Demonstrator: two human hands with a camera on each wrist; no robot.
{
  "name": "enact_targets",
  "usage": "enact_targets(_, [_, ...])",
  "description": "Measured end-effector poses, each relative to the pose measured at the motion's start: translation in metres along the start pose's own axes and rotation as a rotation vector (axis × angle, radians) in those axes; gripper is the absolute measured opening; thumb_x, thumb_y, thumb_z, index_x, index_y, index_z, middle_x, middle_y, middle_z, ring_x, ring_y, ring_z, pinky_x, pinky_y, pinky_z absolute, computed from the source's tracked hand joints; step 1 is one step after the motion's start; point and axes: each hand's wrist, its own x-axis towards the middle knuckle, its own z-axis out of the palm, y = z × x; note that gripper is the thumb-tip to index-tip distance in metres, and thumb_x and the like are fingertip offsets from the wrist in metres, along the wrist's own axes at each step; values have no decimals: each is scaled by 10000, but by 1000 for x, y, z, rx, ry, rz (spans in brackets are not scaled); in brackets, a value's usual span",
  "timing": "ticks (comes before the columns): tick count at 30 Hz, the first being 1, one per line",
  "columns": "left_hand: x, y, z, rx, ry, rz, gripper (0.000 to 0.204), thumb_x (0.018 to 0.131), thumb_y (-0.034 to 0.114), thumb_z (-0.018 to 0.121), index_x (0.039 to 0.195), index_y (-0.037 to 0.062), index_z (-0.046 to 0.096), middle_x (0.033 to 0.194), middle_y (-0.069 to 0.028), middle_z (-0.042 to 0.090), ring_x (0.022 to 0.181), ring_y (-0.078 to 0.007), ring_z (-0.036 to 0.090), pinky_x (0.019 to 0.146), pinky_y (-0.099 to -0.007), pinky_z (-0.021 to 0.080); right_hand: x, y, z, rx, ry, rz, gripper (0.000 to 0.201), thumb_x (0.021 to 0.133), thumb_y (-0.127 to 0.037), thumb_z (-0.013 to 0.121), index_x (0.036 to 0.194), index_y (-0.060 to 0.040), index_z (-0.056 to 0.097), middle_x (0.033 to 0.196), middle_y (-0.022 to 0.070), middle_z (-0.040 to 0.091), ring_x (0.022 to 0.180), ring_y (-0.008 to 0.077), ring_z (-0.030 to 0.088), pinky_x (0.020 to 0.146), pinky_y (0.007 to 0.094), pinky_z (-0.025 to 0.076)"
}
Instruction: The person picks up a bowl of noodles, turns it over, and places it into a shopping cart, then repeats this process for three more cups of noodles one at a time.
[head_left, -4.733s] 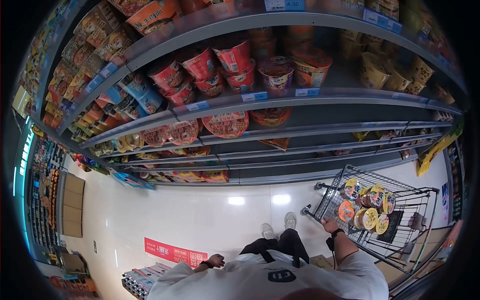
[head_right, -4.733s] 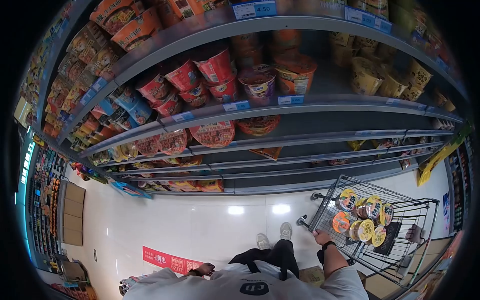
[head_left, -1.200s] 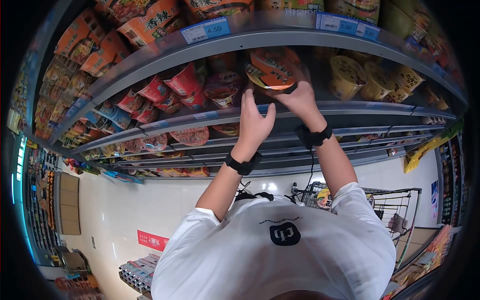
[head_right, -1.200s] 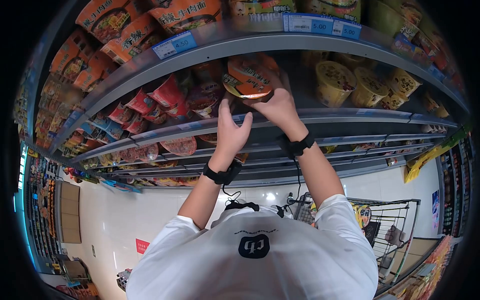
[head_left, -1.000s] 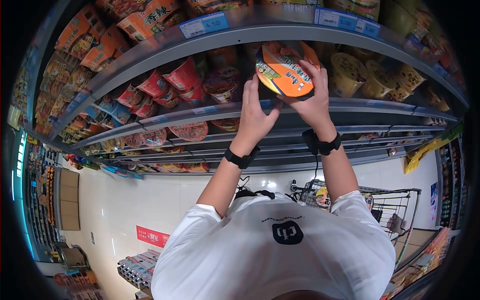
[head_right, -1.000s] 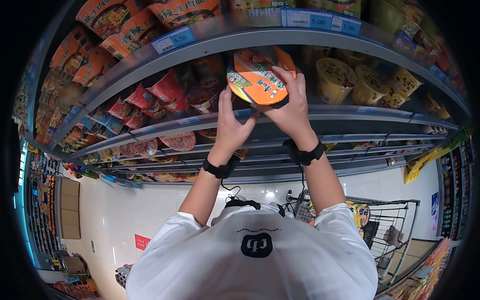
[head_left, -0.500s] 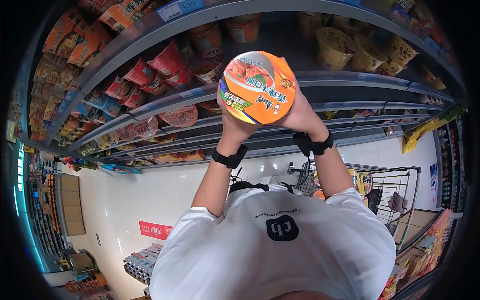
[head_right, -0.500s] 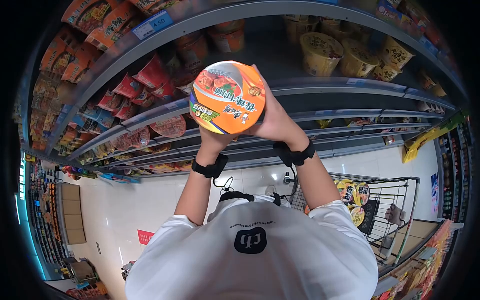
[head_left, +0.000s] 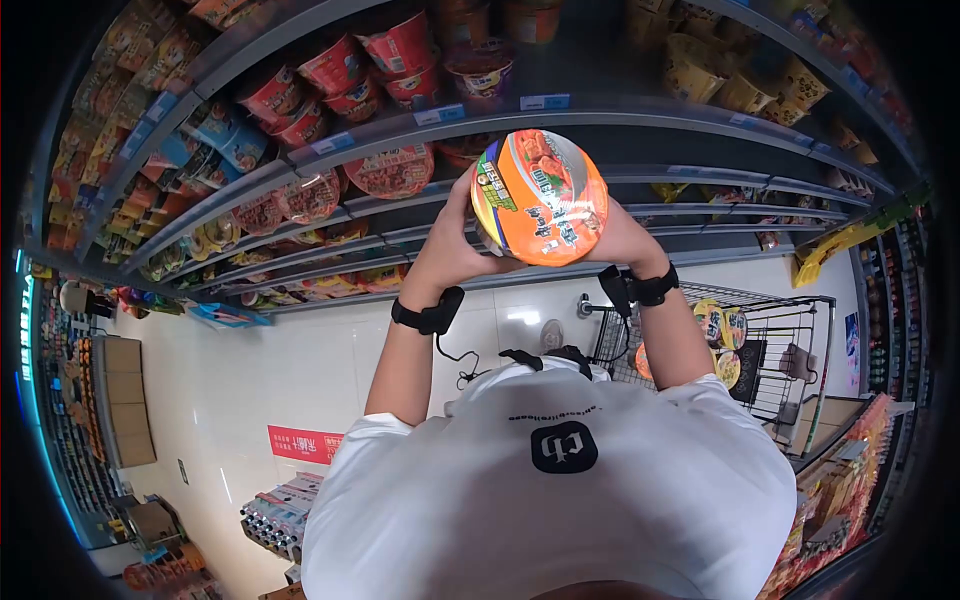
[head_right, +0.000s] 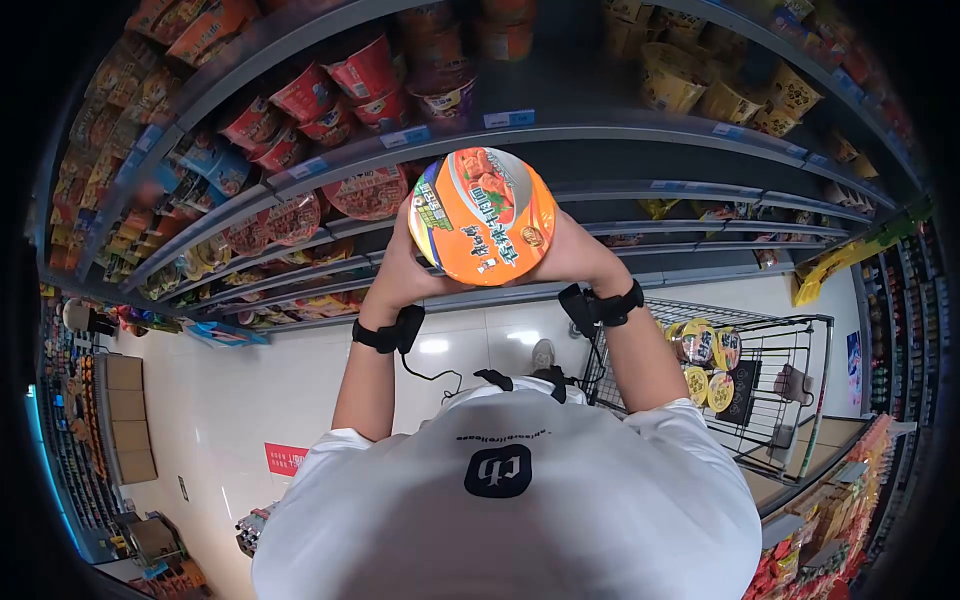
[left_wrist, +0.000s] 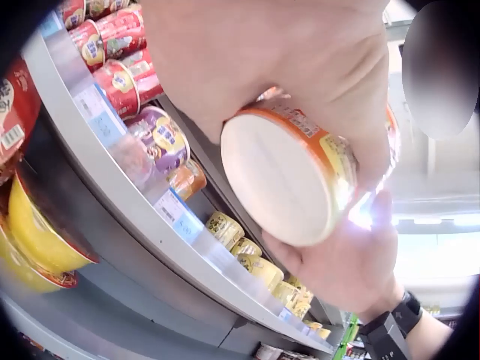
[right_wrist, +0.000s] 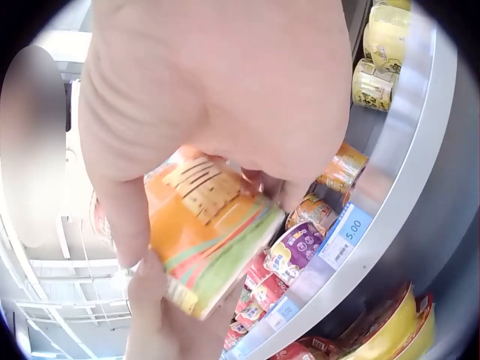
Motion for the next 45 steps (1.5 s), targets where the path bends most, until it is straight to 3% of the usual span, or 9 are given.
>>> enact_targets(4, [-29, -2, -20, 421, 132, 171, 1060, 562, 223, 920, 1440, 45, 355, 1491, -169, 340, 1360, -341, 376, 1108, -434, 343, -3, -7, 59, -19, 326, -184, 1216, 496, -196, 958, 1463, -66, 234, 1410, 101, 417, 1302, 234, 442, 1073, 367, 392])
enact_targets(8, [-61, -23, 8, 421, 138, 129, 1318, 554, 285, 930, 1502, 27, 53, 1437, -218, 354, 1323, -339, 417, 1085, -407, 379, -12, -1, 128, 71, 604, -250, 1210, 548, -196, 939, 1462, -55, 159, 1391, 138, 409, 1294, 241, 446, 1069, 377, 396])
enact_targets(9, [-68, -28, 13, 209, 144, 11, 1397, 545, 300, 940, 1487, 15, -52, 1427, -225, 353, 1300, -324, 451, 1080, -390, 387, -17, 0, 138, 20, 578, -249, 1218, 562, -183, 930, 1461, -48, 120, 1393, 147, 397, 1298, 245, 440, 1068, 378, 393])
enact_targets(16, [-92, -10, -26, 56, 81, -12, 1289, 517, 232, 954, 1470, 72, 100, 1389, -170, 446, 1256, -288, 515, 1039, -399, 435, -41, -43, 114, 279, 176, -120, 1157, 578, -95, 898, 1491, -67, 188, 1463, 101, 369, 1328, 208, 419, 1085, 365, 372])
enact_targets(18, [-88, 18, -33, 275, -61, 100, 1250, 511, 223, 954, 1468, 85, 162, 1384, -151, 471, 1231, -301, 540, 1047, -402, 430, -48, -15, 95, -170, -24, -68, 1168, 568, -78, 899, 1490, -60, 183, 1420, 100, 428, 1301, 215, 456, 1082, 365, 376])
enact_targets(26, [-93, 1, -29, 302, 35, 77, 1251, 533, 172, 943, 1498, 96, 151, 1489, -158, 338, 1374, -288, 376, 1110, -393, 349, -43, -35, 123, -35, 290, -199, 1173, 582, -77, 902, 1483, -65, 151, 1380, 120, 459, 1279, 217, 480, 1080, 364, 382])
enact_targets(30, [-103, -6, -16, 15, 54, -90, 1250, 537, 142, 943, 1499, 62, 148, 1474, -148, 356, 1329, -245, 435, 1095, -379, 373, -39, -40, 142, 3, 339, -296, 1148, 597, -66, 898, 1474, -64, 157, 1364, 118, 460, 1275, 216, 480, 1081, 363, 389])
enact_targets(32, [-105, -8, -15, 119, 166, 1, 724, 629, 91, 880, 1260, 41, 528, 1240, -109, 614, 1121, -222, 610, 943, -342, 485, -40, -42, 143, 10, 342, -294, 1140, 601, -67, 898, 1471, -63, 161, 1359, 118, 461, 1271, 217, 482, 1081, 362, 391])
enact_targets(45, [-107, -18, -16, 152, 139, -6, 739, 615, 109, 892, 1259, 39, 535, 1247, -101, 612, 1131, -217, 605, 950, -347, 485, -41, -40, 141, -50, 326, -283, 1143, 596, -83, 905, 1472, -49, 170, 1373, 125, 454, 1275, 219, 482, 1077, 359, 391])
